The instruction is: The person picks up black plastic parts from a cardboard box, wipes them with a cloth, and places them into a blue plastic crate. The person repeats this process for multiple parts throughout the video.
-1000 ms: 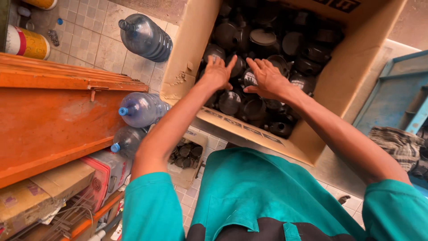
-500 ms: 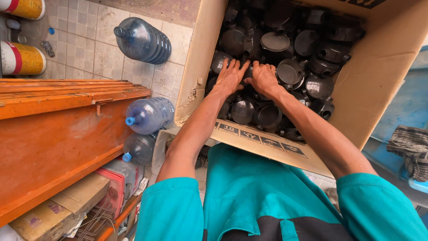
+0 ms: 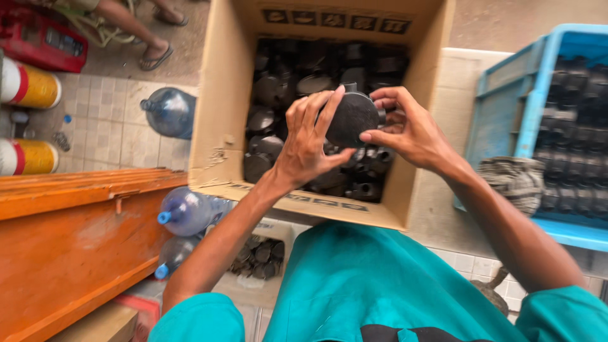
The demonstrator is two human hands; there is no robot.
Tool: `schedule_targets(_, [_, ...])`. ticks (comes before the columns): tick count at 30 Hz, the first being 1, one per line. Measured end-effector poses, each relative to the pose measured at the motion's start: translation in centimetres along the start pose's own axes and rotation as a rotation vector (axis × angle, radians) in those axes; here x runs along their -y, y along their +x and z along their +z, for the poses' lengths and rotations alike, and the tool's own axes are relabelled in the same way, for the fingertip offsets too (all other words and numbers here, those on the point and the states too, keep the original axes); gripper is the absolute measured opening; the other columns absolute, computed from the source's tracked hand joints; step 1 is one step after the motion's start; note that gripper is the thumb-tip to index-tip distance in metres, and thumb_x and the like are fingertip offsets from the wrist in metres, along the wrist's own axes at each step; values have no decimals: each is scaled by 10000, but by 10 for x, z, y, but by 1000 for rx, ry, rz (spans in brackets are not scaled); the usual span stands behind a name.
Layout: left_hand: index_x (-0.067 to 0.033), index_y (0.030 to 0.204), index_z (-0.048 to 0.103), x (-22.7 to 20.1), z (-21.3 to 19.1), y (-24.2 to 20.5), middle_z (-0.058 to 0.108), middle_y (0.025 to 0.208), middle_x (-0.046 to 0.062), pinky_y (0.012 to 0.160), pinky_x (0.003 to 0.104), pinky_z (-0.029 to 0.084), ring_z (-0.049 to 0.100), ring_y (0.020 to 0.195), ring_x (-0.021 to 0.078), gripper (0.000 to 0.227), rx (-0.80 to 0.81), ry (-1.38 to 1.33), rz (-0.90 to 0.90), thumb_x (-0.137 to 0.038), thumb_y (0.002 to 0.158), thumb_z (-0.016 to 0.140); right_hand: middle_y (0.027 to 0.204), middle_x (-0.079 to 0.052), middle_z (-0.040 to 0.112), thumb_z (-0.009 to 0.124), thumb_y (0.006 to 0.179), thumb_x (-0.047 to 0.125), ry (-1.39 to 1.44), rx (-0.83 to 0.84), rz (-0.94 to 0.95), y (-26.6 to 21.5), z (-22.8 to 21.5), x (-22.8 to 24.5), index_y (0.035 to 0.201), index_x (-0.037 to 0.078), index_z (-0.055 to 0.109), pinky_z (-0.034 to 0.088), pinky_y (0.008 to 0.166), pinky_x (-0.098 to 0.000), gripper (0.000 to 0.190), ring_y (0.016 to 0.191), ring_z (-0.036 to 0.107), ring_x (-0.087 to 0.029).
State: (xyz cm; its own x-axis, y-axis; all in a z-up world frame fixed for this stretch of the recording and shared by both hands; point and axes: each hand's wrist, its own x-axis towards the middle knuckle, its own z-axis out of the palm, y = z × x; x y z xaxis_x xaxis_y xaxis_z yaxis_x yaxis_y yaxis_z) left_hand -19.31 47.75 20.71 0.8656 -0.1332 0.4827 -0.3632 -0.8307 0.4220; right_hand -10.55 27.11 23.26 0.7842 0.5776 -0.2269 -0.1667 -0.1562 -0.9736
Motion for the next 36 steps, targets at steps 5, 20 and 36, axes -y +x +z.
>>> schedule_targets(5, [-34, 1510, 338, -99, 52, 27, 472, 1446, 155, 1157, 430, 272, 451, 1336, 292, 1056, -66, -123, 63, -424, 710, 906, 1206, -142, 517, 751, 773, -51, 157, -17, -68, -78, -102, -28, 1373, 16, 455, 566, 853, -320, 673, 1042, 604, -218])
schedule_targets(20, [-137, 1401, 507, -255, 176, 29, 404, 1523, 145, 1142, 398, 356, 468, 1362, 292, 884, -12, -573, -177, -321, 650, 935, 1341, -104, 558, 628, 924, 89, 446, 80, 121, -182, -226, -140, 1460, 78, 444, 522, 942, -345, 567, 1163, 564, -155])
schedule_targets(36, [-86, 1454, 456, -225, 200, 9, 462, 1475, 150, 1154, 416, 332, 482, 1352, 268, 1005, -33, -288, -6, -336, 604, 931, 1152, -348, 589, 638, 987, 65, -495, -537, -172, -221, -212, -110, 1359, -9, 486, 517, 880, -602, 408, 1027, 619, -501])
